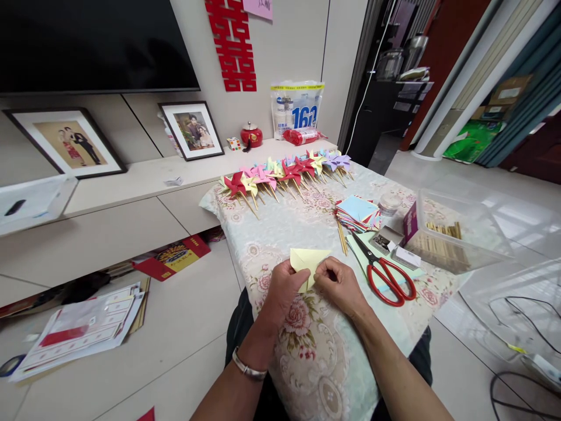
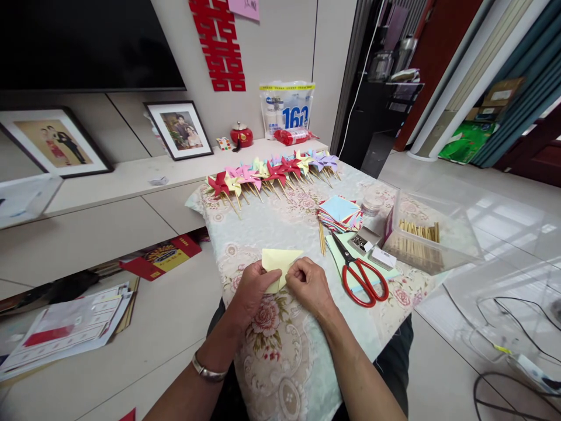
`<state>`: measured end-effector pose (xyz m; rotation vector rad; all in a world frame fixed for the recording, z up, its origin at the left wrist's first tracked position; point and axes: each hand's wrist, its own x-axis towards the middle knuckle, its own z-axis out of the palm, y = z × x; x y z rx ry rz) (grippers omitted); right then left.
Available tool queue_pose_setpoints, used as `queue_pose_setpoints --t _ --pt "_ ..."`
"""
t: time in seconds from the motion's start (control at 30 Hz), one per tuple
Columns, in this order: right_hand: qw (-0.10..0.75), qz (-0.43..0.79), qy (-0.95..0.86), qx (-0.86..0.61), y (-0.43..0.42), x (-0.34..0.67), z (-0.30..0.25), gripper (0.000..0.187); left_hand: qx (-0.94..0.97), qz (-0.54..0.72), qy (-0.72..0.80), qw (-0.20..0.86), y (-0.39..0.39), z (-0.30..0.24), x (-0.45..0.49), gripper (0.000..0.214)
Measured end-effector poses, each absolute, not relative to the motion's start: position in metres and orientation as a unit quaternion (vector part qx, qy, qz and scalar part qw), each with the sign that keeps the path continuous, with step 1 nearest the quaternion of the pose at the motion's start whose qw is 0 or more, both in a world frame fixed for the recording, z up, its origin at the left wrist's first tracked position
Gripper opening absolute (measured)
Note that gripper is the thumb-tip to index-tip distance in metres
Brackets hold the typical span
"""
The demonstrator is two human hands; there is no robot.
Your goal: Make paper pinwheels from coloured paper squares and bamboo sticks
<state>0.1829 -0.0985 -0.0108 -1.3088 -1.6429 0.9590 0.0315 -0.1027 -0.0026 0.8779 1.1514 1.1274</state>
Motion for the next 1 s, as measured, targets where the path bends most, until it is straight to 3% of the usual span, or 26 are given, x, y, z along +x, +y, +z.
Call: queue_pose_setpoints --t 0.57,0.67,0.77,0.87,1.0 --pt "0.414 0.391 -0.643 -0.512 -0.098 0.183 -0.012 0.012 0.411 0.480 0.530 0.565 -0.101 -0.008 0.033 0.023" --pt "0.452 0.393 -0.616 -0.511 -0.099 0.186 -0.011 0.017 0.398 0.470 0.503 0.606 -0.102 -0.003 0.029 0.024" --pt "0.542 0.398 -0.537 -0.509 -0.099 0.191 -0.011 0.014 0.400 0.428 0.472 0.658 -0.101 0.006 0.018 0.024" --pt "0.598 0.451 -0.480 -0.457 -0.098 0.196 -0.013 0.033 0.437 0.370 0.472 0.671 -0.096 0.012 0.003 0.021" --pt "0.540 0.585 -0.476 -0.373 -0.098 0.197 -0.010 0.052 0.520 0.269 0.468 0.662 -0.086 0.017 -0.011 0.018"
